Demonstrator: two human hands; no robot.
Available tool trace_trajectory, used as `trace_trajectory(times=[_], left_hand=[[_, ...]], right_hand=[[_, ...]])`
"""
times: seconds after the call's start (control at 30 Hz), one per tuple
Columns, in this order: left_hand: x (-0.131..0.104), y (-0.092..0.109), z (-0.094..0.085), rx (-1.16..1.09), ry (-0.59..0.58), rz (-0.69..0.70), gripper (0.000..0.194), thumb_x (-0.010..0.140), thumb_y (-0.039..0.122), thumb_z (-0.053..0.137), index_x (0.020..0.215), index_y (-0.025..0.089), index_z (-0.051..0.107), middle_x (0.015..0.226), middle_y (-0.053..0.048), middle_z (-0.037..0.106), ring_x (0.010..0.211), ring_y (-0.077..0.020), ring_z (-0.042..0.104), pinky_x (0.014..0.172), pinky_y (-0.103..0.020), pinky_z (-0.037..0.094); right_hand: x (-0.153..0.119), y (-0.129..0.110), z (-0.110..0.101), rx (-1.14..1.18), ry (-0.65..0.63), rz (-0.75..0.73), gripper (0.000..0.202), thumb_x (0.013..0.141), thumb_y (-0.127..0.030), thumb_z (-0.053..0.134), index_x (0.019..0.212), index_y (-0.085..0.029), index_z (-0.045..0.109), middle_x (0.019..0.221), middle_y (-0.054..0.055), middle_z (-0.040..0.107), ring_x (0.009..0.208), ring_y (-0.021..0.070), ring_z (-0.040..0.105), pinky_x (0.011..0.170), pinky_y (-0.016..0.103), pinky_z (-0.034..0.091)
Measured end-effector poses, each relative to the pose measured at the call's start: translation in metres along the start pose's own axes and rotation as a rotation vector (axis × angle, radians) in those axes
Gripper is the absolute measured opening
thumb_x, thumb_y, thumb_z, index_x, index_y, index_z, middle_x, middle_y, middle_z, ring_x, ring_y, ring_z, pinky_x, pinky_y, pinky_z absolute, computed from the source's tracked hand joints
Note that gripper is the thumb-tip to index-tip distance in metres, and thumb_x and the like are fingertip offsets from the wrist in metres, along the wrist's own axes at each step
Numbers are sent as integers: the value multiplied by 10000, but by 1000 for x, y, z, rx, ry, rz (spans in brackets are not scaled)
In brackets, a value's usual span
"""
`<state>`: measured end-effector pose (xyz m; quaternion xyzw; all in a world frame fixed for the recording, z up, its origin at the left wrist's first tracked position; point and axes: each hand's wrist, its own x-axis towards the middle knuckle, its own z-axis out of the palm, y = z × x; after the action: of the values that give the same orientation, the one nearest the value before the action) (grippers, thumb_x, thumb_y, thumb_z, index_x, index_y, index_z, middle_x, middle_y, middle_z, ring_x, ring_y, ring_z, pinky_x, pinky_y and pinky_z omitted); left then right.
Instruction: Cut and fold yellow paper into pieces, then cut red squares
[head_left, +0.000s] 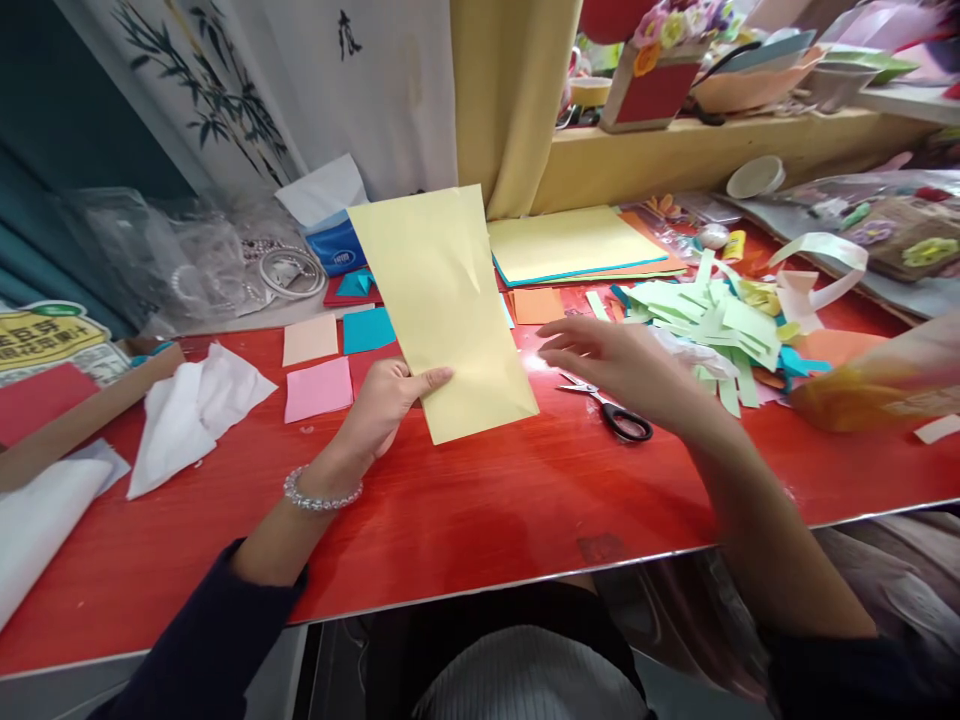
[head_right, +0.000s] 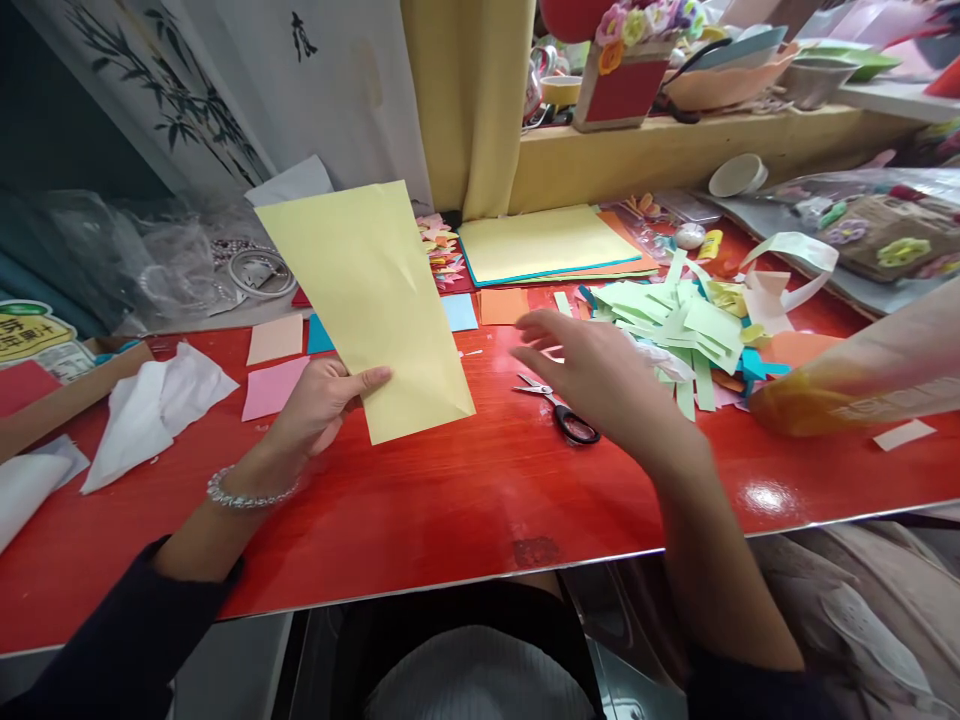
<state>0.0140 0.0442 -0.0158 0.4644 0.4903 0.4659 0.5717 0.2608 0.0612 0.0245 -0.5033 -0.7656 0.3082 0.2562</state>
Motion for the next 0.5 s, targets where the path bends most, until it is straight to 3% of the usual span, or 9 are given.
trace_trajectory(times=[0.07,0.1,0.23,0.37,0.5], left_hand=[[-1,2,0,-10,-12,18,287,680,320,760,923,170,721,951,-75,734,881,-200,686,783,-294,556],[-1,3,0,-17,-19,23,281,686,313,758,928,174,721,952,-73,734,881,-198,686,783,-292,557],[-4,6,3,-36,-24,33,282,681,302,763,936,189,722,952,-66,734,880,-201,687,775,-292,562],[-7,8,5,-41,-57,23,281,681,295,764,939,192,722,957,-60,734,878,-206,688,771,-296,567],[-10,9,6,-39,-99,-7,235,699,288,751,913,193,728,933,-54,739,847,-194,694,757,-284,571]], right_hand=[[-14,5,-17,-307,118,40,327,860,-414,507,1098,-219,616,1054,82,673,878,253,639,734,407,488],[-23,11,-23,-445,119,86,346,859,-420,501,1132,-232,602,1055,81,674,883,279,635,732,438,480],[-56,50,-32,-731,-46,79,424,869,-456,458,1181,-195,577,1226,123,592,1119,360,528,801,465,462],[-72,81,-26,-730,-126,111,442,900,-450,384,1207,-179,552,1248,123,566,1047,339,578,780,455,474],[-71,90,-19,-609,-37,91,394,876,-444,439,1130,-183,590,1235,116,552,1073,302,562,861,426,450]])
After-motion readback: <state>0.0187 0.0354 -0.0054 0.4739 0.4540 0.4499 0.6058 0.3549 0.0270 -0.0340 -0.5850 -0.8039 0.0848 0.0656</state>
